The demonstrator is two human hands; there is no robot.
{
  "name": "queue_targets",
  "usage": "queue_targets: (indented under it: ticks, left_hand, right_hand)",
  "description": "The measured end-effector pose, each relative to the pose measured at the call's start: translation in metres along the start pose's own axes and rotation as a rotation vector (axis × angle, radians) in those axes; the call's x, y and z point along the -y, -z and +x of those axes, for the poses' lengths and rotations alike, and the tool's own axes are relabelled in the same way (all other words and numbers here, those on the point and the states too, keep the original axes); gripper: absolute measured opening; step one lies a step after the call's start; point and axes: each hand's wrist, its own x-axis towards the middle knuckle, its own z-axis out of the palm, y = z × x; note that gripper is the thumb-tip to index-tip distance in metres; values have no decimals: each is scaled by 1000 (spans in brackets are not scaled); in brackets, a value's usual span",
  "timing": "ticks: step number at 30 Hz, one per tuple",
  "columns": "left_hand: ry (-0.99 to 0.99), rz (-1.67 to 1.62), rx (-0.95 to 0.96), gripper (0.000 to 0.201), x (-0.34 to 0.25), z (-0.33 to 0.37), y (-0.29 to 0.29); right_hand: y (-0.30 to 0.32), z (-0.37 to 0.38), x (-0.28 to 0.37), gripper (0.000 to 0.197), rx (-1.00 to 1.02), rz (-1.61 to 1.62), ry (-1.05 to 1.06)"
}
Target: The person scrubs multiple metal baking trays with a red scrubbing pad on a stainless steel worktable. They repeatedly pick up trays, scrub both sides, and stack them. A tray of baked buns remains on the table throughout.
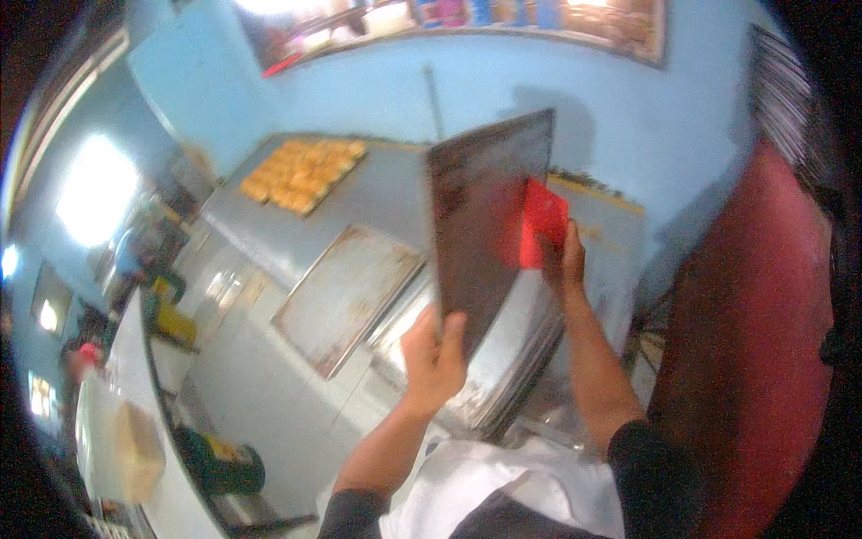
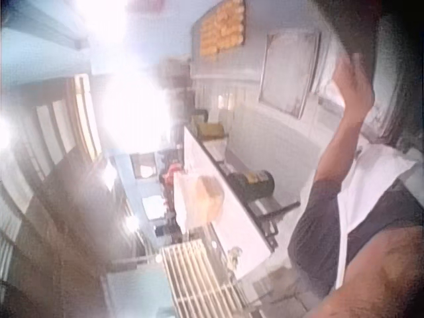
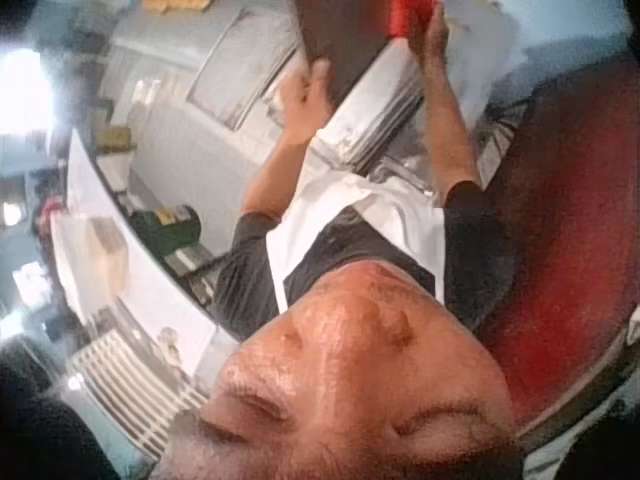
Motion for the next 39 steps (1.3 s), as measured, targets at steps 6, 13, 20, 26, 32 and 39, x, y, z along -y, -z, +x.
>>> queue_targets:
  ticks: [6,13,20,26,32,39]
  left_hand:
    - [675,-253,-521,38,102,1,117]
    - [847,-904,-767,47,288,-47,250]
    - [1078,728,-697,43,382,-59,312]
    - [1044,424,-333,52,262,-91,212]
    - [973,-20,112,82,237,-199,75]
    - [831,323,77,91,230,-200,56]
  right_hand:
    - [-5,-85,26,43,142,-200,-12]
    - [21,-167,0,57,272,-323,-151]
    - [-6,-206,29,55,388,-395,-152]
    - [-12,-237,79,37,721,-711,-215]
    - [-80,-284,93,30,1124,-666,126]
    - [-100,-233,-34,32,914,-887,147]
